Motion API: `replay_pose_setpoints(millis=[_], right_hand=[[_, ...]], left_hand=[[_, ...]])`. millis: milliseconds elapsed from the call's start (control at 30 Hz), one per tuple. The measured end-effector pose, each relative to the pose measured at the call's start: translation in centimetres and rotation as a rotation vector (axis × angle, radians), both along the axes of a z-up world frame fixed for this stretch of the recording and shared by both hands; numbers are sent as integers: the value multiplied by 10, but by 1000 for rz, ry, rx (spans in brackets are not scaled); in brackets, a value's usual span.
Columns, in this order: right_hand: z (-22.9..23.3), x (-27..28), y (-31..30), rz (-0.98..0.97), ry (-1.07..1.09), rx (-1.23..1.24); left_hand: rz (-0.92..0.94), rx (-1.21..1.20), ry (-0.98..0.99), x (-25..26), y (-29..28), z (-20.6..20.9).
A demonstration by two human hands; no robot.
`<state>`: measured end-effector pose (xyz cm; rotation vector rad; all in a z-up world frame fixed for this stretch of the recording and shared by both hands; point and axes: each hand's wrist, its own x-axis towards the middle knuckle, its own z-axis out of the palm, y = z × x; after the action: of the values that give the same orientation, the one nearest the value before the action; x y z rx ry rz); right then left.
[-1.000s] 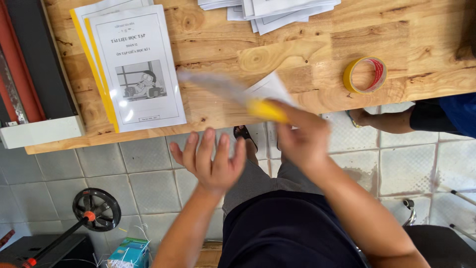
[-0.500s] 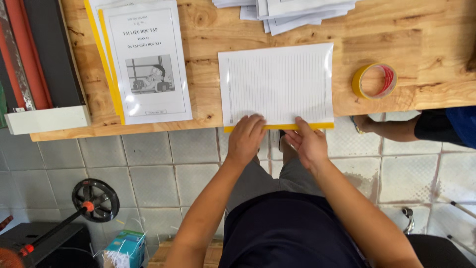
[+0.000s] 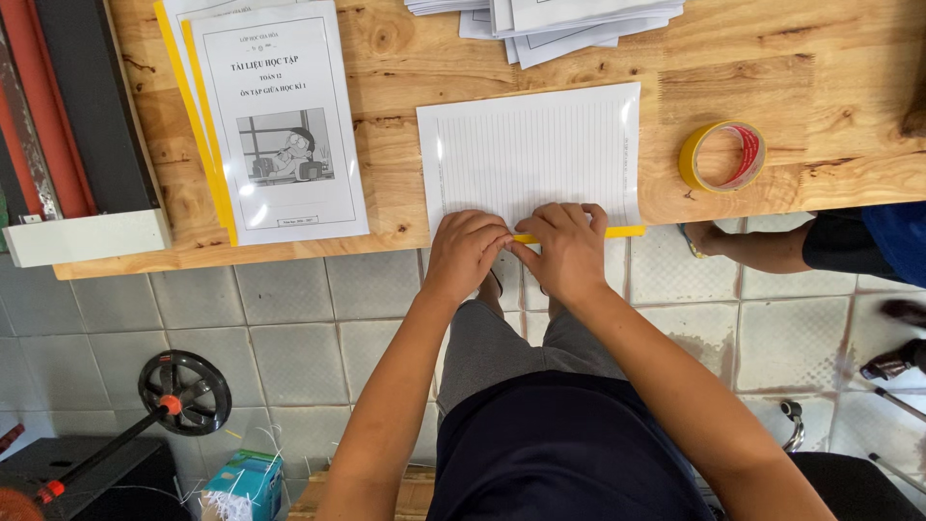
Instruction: The person repeatedly applies yellow tape to the bottom edge of printed documents placed on a wooden table. They smooth the tape, flip the document, and place it on a growing stack. The process is repeated for several documents.
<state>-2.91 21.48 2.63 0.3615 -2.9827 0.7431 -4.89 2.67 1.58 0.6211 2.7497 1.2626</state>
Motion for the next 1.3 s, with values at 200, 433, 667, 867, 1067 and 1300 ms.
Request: replay_pose_setpoints(millis=[200,433,667,867,1067,1300], right_hand=[[-5,6,25,-22,49,65],[-3,26,111,-185,24,116],[9,26,159,-470,-220,94],[20,-19,91,137,-83,-224],[0,-70,36,374,-632,-73],[-8,-86,40,421,-761,-90]], left_hand=[[9,-22,-11,1,-1,-4],[12,-29,-9,-1,-1,-1],[-19,-48,-8,-4,1,2],[-28,-114,-25,-6,6,4],[8,-197,16,-2,9,7],[329,-274,44,17,26,13]])
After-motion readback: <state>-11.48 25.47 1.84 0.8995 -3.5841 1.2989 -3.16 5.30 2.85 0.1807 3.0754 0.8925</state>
